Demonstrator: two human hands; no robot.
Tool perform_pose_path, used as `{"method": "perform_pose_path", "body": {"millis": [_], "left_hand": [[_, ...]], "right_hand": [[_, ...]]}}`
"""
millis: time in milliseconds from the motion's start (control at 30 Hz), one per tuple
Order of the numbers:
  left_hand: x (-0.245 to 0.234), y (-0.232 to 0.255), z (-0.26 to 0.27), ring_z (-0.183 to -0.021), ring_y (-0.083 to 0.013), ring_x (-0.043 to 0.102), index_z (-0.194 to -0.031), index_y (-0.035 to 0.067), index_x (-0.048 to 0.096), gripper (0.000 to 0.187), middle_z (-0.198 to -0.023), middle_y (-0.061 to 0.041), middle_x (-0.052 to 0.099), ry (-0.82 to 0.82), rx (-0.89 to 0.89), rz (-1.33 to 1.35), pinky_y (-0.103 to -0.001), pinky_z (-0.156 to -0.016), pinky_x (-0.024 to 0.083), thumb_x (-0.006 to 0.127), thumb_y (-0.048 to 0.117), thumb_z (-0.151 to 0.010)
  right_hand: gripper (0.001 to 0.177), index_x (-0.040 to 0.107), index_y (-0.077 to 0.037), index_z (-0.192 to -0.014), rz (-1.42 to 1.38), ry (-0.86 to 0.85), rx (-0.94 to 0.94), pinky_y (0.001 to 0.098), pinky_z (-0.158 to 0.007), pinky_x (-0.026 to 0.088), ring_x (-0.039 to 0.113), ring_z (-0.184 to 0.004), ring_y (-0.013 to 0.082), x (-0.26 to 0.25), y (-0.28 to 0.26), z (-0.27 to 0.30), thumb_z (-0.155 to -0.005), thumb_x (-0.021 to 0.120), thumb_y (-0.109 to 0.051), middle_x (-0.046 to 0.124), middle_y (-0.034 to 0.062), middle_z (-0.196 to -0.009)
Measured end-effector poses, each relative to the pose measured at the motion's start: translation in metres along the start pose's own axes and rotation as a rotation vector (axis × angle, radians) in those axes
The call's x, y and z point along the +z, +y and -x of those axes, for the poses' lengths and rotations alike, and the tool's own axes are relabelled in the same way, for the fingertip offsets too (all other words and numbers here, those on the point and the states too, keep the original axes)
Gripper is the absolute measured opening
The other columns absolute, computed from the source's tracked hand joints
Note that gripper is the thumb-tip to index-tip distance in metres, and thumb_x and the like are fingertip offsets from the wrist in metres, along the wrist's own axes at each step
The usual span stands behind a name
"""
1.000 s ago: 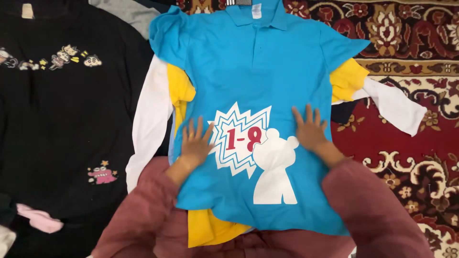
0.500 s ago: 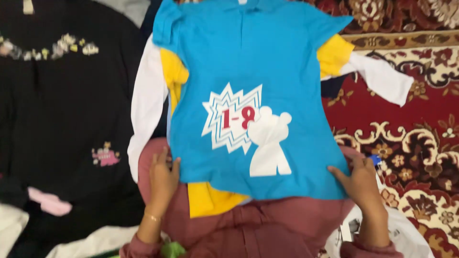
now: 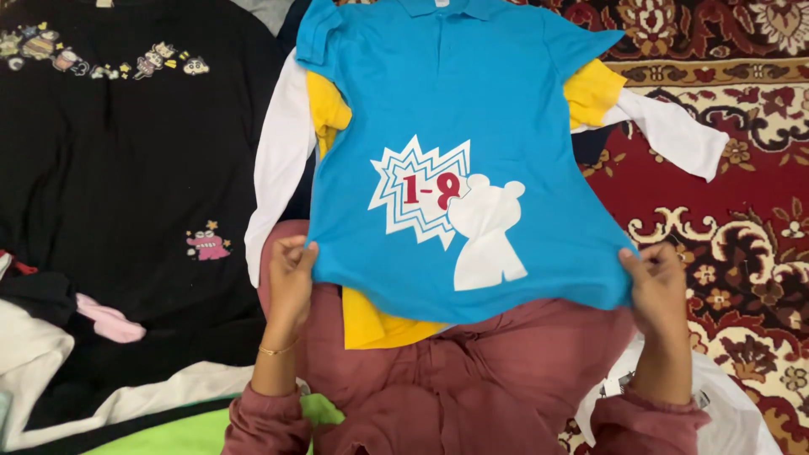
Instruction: Attaching tags to t-shirts using a hot glue gun and folding them
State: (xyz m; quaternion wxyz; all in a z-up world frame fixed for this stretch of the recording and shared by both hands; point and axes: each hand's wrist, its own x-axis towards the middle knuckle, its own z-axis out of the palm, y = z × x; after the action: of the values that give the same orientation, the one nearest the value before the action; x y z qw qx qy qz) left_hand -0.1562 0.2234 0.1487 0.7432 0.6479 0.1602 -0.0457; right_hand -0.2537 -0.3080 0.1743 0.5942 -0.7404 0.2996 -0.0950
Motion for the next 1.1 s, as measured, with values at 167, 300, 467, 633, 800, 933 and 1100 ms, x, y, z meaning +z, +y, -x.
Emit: {"method": "perform_pose_path", "body": {"millis": [167, 300, 467, 633, 800, 933, 1100], "left_hand": [[0.011, 0.05, 0.025, -0.095, -0.0376, 0.073, -0.145, 0.007, 0.032, 0.077, -0.123, -0.034, 0.062, -0.245, -0.146, -0.275, -0.043, -0.075, 0.066, 0.075, 0.013, -0.082], [-0.009, 0.034, 0.028, -0.078, -0.0158, 0.069, -0.117, 0.0, 0.075, 0.031, -0.103, -0.014, 0.077, -0.38, -0.095, -0.476, -0.024, -0.071, 0.06, 0.075, 0.006, -0.086], [-0.015, 0.076, 0.05, -0.088, -0.0147, 0.065, -0.129, 0.002, 0.072, 0.044, -0.113, -0.011, 0.076, -0.29, -0.124, -0.51, -0.024, -0.079, 0.056, 0.076, 0.004, -0.085], [-0.025, 0.092, 0.068, -0.06, -0.0114, 0.052, -0.128, 0.002, 0.075, 0.046, -0.078, -0.009, 0.07, -0.281, -0.119, -0.584, -0.022, -0.053, 0.047, 0.079, 0.002, -0.083], [-0.033, 0.089, 0.077, -0.047, -0.0087, 0.04, -0.126, 0.004, 0.078, 0.043, -0.06, -0.003, 0.057, -0.316, -0.113, -0.662, -0.021, -0.041, 0.036, 0.08, 0.005, -0.083], [-0.033, 0.075, 0.069, -0.054, -0.0139, 0.057, -0.131, 0.015, 0.074, 0.047, -0.079, -0.007, 0.068, -0.387, -0.326, -0.885, -0.025, -0.052, 0.051, 0.079, 0.011, -0.085], [-0.023, 0.069, 0.049, -0.061, -0.0154, 0.06, -0.146, 0.032, 0.058, 0.065, -0.072, -0.004, 0.064, -0.495, -0.489, -1.114, -0.029, -0.061, 0.048, 0.076, 0.011, -0.087]], "right_hand": [[0.014, 0.05, 0.0, -0.105, 0.148, -0.06, -0.114, 0.0213, -0.044, 0.032, 0.041, -0.054, 0.0086, -0.008, -0.018, 0.002, -0.107, 0.063, -0.004, 0.052, 0.0066, -0.078], [0.013, 0.051, 0.0, -0.103, 0.19, -0.09, -0.177, 0.0205, -0.04, 0.03, 0.038, -0.049, 0.0077, -0.019, 0.0, -0.008, -0.105, 0.064, -0.002, 0.05, 0.0043, -0.074], [0.014, 0.051, -0.006, -0.104, 0.133, 0.074, -0.088, 0.0181, -0.046, 0.035, 0.04, -0.057, 0.0059, -0.036, -0.025, 0.003, -0.108, 0.063, 0.0, 0.045, -0.0024, -0.081], [0.013, 0.052, -0.001, -0.11, 0.238, 0.046, -0.138, 0.0236, -0.039, 0.034, 0.042, -0.053, 0.0122, -0.067, -0.036, 0.025, -0.109, 0.065, -0.002, 0.051, 0.0086, -0.083], [0.014, 0.052, 0.006, -0.11, 0.314, 0.019, -0.082, 0.0268, -0.037, 0.029, 0.039, -0.049, 0.0151, -0.07, -0.053, 0.049, -0.109, 0.064, 0.0, 0.053, 0.0149, -0.076], [0.017, 0.062, 0.012, -0.104, 0.647, -0.145, 0.187, 0.0372, -0.035, 0.043, 0.052, -0.046, 0.031, -0.053, -0.069, 0.052, -0.106, 0.061, -0.005, 0.059, 0.0264, -0.065], [0.021, 0.067, 0.007, -0.104, 0.842, -0.216, 0.382, 0.0451, -0.06, 0.058, 0.073, -0.071, 0.0381, -0.032, -0.044, 0.033, -0.099, 0.069, -0.014, 0.074, 0.0281, -0.095]]}}
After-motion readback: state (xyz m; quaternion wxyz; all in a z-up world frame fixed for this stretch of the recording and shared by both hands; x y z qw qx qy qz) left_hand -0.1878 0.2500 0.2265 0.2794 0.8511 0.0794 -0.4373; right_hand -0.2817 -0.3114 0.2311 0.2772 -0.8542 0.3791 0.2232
